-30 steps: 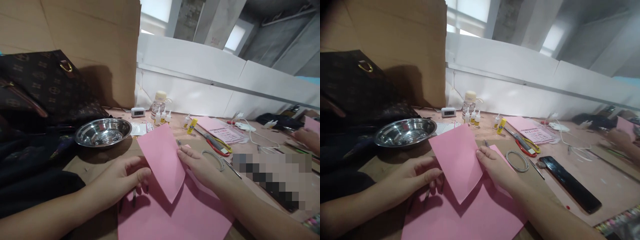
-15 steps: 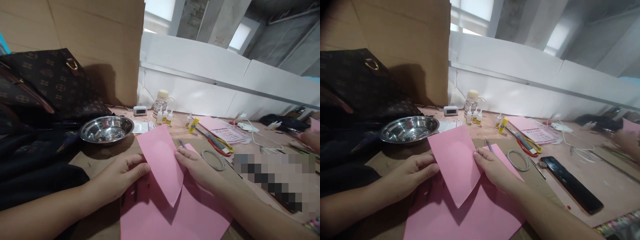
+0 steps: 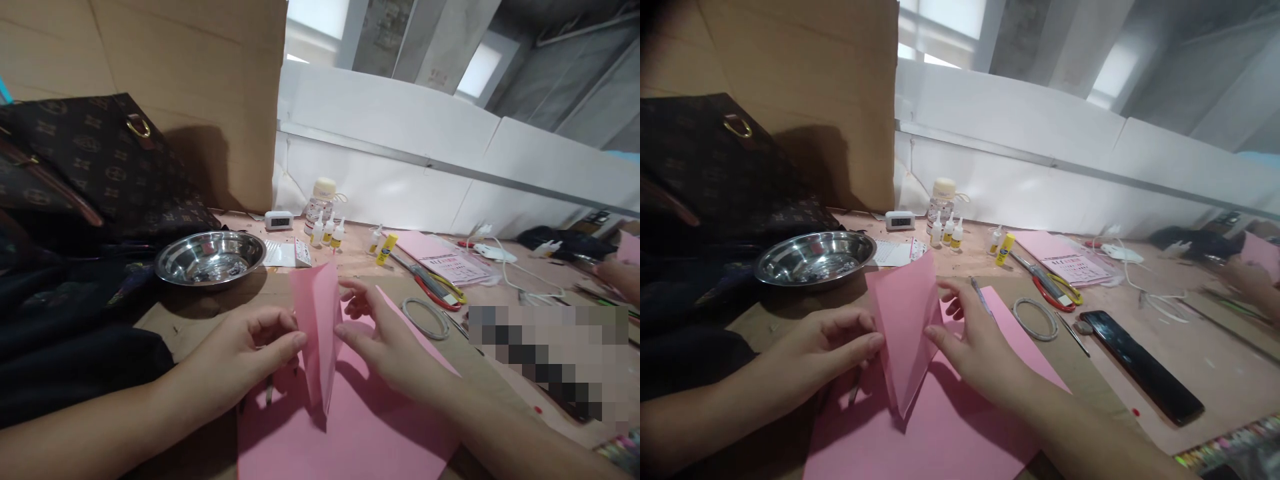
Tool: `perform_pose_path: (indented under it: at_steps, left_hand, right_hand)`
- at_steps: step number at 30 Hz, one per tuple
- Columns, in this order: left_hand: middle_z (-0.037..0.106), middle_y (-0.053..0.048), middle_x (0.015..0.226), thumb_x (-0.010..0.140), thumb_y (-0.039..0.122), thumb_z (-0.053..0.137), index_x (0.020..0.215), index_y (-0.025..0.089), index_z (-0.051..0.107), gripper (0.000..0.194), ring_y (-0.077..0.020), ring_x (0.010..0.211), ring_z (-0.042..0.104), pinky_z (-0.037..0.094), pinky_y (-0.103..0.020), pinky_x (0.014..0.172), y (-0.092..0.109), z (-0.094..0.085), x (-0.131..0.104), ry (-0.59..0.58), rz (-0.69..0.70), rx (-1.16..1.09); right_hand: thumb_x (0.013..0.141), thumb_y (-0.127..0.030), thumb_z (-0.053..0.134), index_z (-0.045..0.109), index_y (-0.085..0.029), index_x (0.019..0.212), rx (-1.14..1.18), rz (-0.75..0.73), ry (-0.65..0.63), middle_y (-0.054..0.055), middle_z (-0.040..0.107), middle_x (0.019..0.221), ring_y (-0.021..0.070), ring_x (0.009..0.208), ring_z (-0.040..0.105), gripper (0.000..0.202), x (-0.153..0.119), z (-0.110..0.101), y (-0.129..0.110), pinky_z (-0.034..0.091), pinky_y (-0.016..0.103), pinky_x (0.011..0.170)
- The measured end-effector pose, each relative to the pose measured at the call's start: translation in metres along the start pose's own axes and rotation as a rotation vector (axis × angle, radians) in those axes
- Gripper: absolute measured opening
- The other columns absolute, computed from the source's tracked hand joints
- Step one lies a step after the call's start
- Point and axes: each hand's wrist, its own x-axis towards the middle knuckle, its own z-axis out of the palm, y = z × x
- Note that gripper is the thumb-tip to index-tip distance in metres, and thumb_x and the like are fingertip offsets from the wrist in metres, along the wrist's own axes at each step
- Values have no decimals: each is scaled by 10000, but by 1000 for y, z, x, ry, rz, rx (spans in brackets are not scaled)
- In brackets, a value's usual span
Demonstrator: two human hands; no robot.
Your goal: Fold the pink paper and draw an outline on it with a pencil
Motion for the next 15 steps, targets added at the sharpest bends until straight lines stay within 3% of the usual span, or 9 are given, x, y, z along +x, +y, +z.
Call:
perform_pose_path:
  at_steps: [2, 3, 5, 7, 9, 11, 13, 15]
  left_hand:
    - [671, 30, 657, 920, 598, 710, 812, 231, 653, 387, -118, 527, 603, 476, -198, 482, 4, 6, -4, 28, 31, 33]
    - [689, 16, 702, 913, 585, 712, 812, 231, 671, 370, -133, 590, 635, 511, -212, 532, 6, 9, -6, 48, 51, 59]
    - [722, -13, 804, 890, 564, 718, 804, 230, 705, 346, -171, 731, 682, 568, -249, 651, 8, 14, -10, 90, 90, 118]
    - [733, -35, 831, 872, 560, 720, 776, 225, 715, 349, -202, 785, 693, 579, -273, 687, 9, 17, -13, 109, 103, 170]
    - [742, -44, 836, 867, 572, 712, 782, 225, 707, 357, -215, 785, 704, 584, -286, 682, 9, 18, -14, 118, 91, 199]
    - [749, -41, 864, 879, 597, 658, 876, 233, 699, 366, -219, 772, 723, 587, -295, 662, 8, 15, -12, 141, 58, 206]
    - [719, -13, 823, 885, 611, 559, 986, 247, 662, 391, -201, 674, 707, 560, -295, 589, 4, 11, -8, 172, 9, 217]
    - [646, 23, 678, 870, 610, 487, 944, 254, 611, 385, -184, 512, 630, 478, -285, 480, 1, 7, -3, 164, -51, 269]
  right_hand:
    - [998, -482, 712, 707, -255, 1295, -1, -36, -99, 106, 716, 1252, 291, 1179, 638, 374, -5, -2, -10, 503, 470, 1079]
    - [1038, -579, 638, 734, -240, 1254, 60, -25, -197, 114, 734, 1247, 303, 1196, 653, 413, -8, -2, -15, 504, 478, 1087]
    - [1029, -785, 507, 755, -221, 1259, 233, 25, -426, 121, 758, 1250, 326, 1211, 678, 657, -15, -1, -24, 524, 480, 1074]
    - [947, -881, 539, 762, -206, 1274, 328, 76, -564, 120, 774, 1221, 338, 1183, 699, 782, -18, 0, -28, 560, 456, 1012]
    - [909, -835, 664, 789, -186, 1184, 295, 170, -507, 102, 790, 1089, 310, 1038, 729, 716, -16, -4, -24, 589, 396, 862]
    - [924, -726, 728, 804, -170, 1043, 212, 278, -309, 75, 779, 926, 248, 839, 713, 573, -7, -17, -14, 550, 329, 692]
    - [907, -627, 780, 809, -184, 1080, 205, 268, -192, 68, 787, 942, 211, 791, 696, 476, 7, -41, -4, 527, 303, 665]
    - [811, -560, 871, 808, -189, 1021, 189, 285, -209, 75, 797, 952, 225, 821, 715, 431, 20, -70, 5, 543, 307, 680]
